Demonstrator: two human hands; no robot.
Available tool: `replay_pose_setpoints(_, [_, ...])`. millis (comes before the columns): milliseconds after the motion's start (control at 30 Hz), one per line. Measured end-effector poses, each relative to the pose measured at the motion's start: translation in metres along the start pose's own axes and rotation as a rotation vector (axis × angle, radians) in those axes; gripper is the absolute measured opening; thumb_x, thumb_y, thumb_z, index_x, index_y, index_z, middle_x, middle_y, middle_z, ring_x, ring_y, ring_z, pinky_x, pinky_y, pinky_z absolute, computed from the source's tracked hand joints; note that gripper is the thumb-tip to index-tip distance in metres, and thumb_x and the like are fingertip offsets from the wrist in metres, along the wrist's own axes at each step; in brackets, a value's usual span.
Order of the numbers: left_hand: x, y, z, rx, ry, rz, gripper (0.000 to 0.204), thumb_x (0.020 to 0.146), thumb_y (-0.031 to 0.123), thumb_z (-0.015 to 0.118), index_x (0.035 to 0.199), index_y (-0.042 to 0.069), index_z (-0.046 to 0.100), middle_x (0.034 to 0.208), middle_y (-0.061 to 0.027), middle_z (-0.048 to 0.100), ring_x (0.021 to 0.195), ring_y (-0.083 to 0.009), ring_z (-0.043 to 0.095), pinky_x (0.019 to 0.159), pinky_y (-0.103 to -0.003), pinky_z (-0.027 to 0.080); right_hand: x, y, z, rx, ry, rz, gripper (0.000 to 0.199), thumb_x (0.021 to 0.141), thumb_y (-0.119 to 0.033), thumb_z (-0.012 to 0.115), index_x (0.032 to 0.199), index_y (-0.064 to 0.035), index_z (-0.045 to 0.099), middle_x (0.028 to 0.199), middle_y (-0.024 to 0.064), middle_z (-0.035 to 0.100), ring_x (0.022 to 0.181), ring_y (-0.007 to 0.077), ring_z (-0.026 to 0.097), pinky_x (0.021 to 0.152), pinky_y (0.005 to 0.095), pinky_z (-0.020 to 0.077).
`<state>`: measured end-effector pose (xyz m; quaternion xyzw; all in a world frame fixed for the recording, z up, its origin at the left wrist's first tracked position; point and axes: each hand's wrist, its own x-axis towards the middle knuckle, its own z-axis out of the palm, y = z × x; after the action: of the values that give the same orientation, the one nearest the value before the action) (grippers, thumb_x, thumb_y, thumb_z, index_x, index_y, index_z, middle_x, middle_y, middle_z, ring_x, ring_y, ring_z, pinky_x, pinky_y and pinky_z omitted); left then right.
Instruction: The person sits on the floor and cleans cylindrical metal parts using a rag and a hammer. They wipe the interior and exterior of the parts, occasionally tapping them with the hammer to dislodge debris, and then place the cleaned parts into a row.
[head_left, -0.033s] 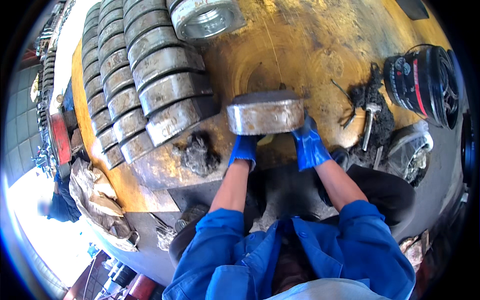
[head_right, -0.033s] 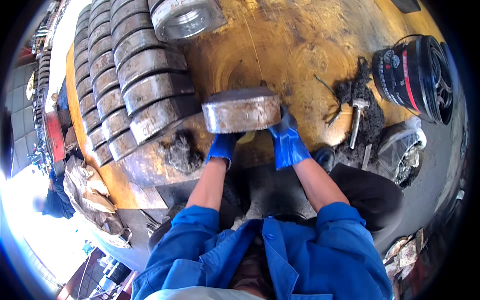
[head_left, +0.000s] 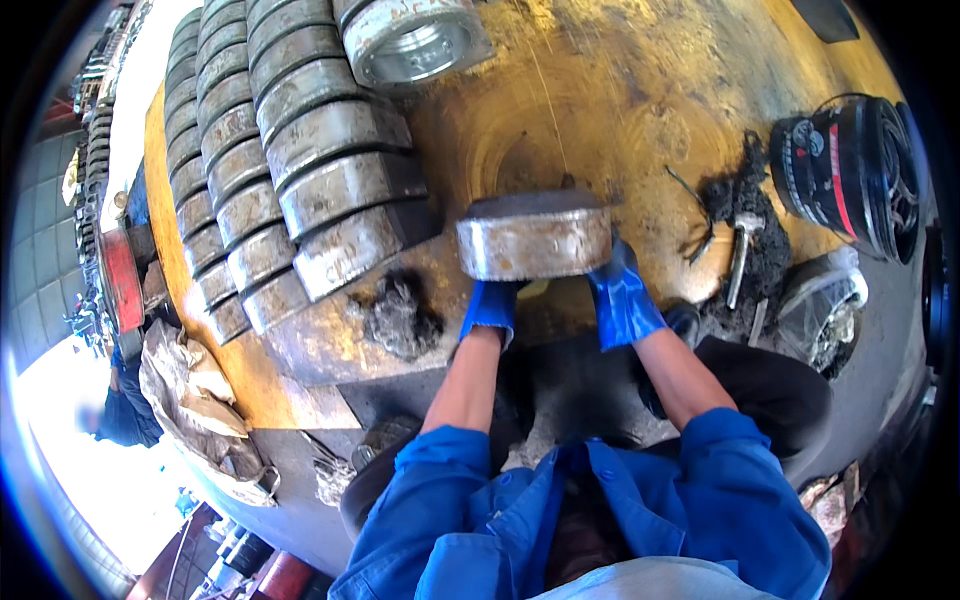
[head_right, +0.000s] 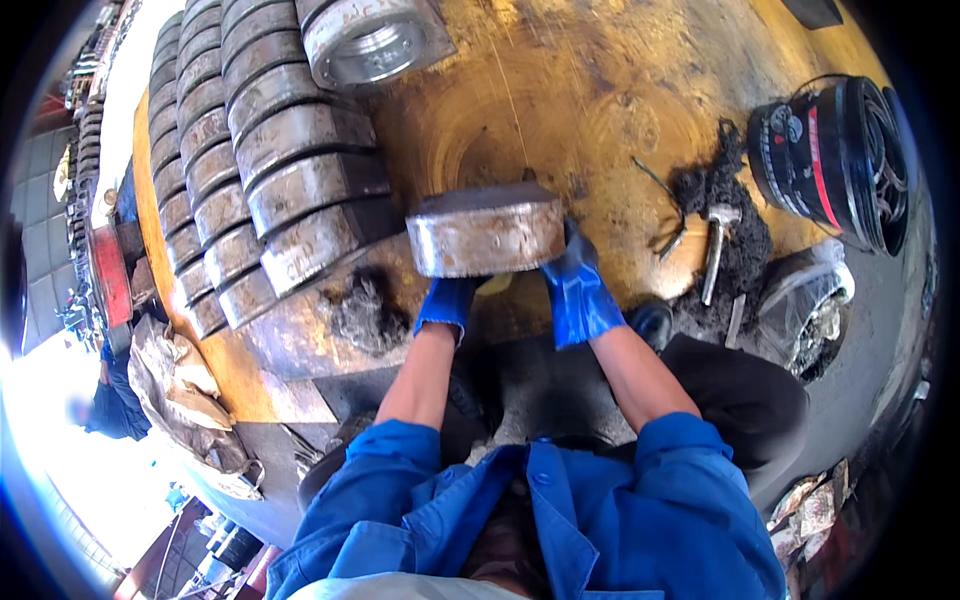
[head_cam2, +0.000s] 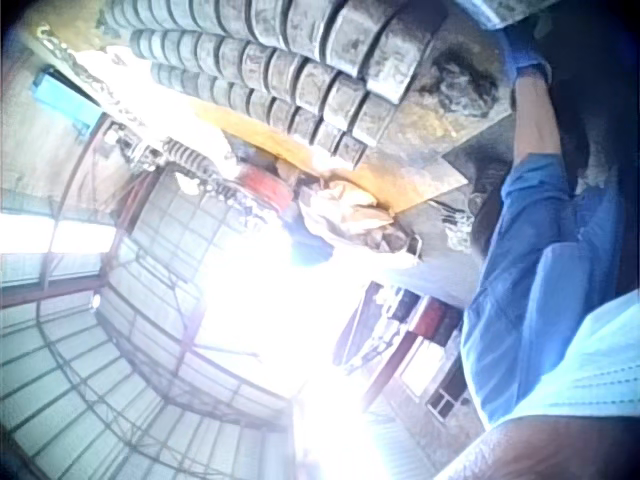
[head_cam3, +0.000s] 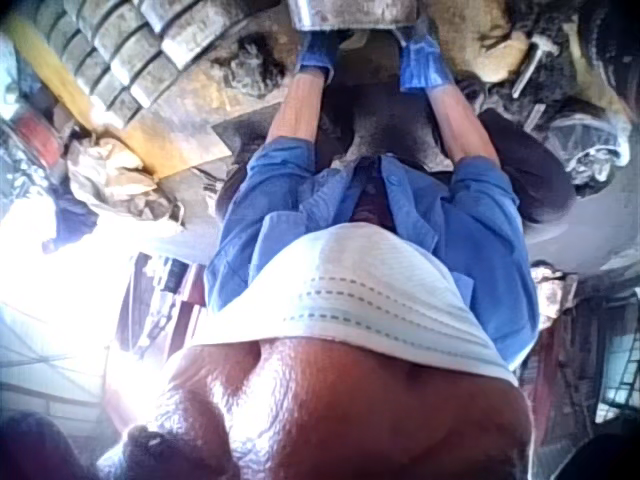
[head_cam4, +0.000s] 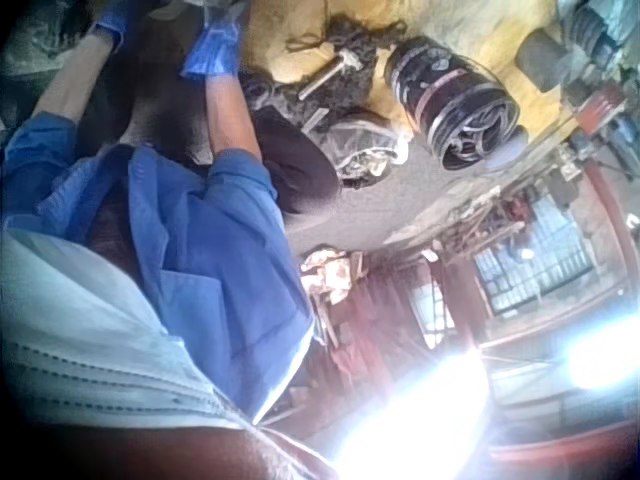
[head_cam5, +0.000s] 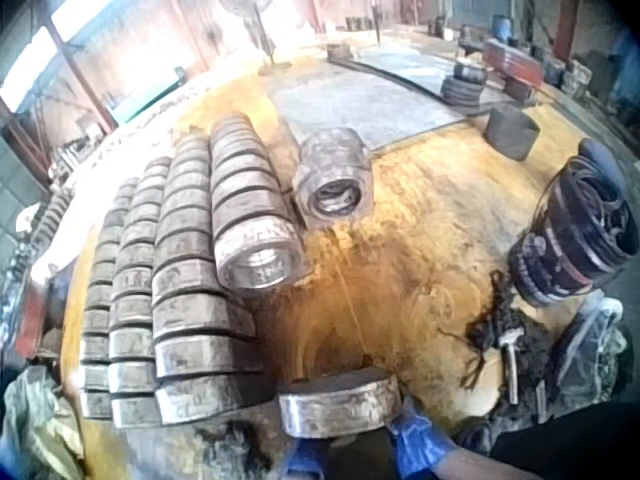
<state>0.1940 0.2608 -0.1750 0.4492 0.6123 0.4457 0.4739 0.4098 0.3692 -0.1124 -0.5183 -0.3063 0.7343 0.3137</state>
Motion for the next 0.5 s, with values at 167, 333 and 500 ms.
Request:
replay_pose_setpoints(167, [0.021, 0.009, 0.008, -0.317, 0.087, -0.148, 0.052, 0.096, 0.024, 0.059, 0.143, 0.008, 0.042, 0.143, -0.0094, 0.048, 0.129, -0.0232, 0.046, 0.11, -0.037, 0.038, 0.016, -0.004, -0.008, 0.233, 0.094, 0.126, 0.036, 0.102, -0.014, 0.042, 0.134, -0.0021, 0.051, 0.133, 0.0115, 0.059, 0.118, 0.024, 0.058, 0.1, 0.0354, 0.0468])
replay_pose_setpoints(333, [0.074, 0.049, -0.043, -0.594, 0.218, -0.373, 0.052, 0.093, 0.021, 0.066, 0.138, 0.007, 0.045, 0.135, -0.0095, 0.052, 0.122, -0.0241, 0.051, 0.107, -0.036, 0.042, 0.038, -0.108, 0.076, -0.898, -0.008, 0.165, 0.033, 0.1, -0.014, 0.05, 0.128, 0.0008, 0.058, 0.126, 0.0115, 0.063, 0.106, 0.019, 0.062, 0.091, 0.0336, 0.0508])
replay_pose_setpoints(500, [0.192, 0.101, -0.059, -0.678, 0.216, -0.468, 0.035, 0.1, 0.03, 0.052, 0.13, 0.01, 0.053, 0.124, -0.0069, 0.059, 0.111, -0.0198, 0.058, 0.09, -0.035, 0.053, 0.185, -0.065, 0.058, -0.293, -0.068, -0.12, 0.044, 0.084, -0.035, 0.069, 0.117, -0.0054, 0.066, 0.108, 0.0162, 0.07, 0.098, 0.0278, 0.067, 0.083, 0.0399, 0.0522])
